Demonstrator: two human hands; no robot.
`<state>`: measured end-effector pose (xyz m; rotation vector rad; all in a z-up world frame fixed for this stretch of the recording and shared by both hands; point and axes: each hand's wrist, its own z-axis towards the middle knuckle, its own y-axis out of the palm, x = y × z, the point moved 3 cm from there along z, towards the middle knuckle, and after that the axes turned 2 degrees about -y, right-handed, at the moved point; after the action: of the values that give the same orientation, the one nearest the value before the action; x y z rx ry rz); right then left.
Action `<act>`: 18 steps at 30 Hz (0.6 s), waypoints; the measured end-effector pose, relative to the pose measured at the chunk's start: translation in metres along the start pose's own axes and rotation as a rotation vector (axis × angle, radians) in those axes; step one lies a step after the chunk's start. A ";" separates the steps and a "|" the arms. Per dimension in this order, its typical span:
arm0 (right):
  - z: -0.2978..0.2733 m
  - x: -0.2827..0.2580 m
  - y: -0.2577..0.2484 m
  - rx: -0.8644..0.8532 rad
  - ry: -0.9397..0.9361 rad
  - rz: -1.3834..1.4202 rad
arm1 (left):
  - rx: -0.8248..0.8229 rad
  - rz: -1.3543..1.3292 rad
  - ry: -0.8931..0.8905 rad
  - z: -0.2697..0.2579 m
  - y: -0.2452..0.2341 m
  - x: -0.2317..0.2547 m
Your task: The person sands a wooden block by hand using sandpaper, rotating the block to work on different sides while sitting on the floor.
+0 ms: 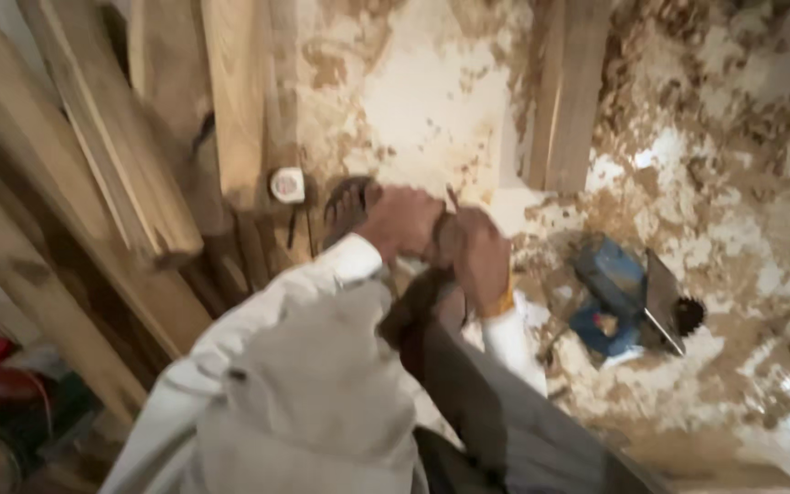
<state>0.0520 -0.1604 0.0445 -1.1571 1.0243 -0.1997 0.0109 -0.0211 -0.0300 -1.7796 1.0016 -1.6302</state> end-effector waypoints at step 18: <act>-0.009 -0.009 0.008 0.056 0.096 -0.080 | -0.113 0.007 -0.053 0.025 -0.048 0.002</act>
<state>0.0368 -0.1573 0.0429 -1.1468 1.0507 -0.3479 0.0437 0.0027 0.0060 -1.8814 1.0933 -1.5409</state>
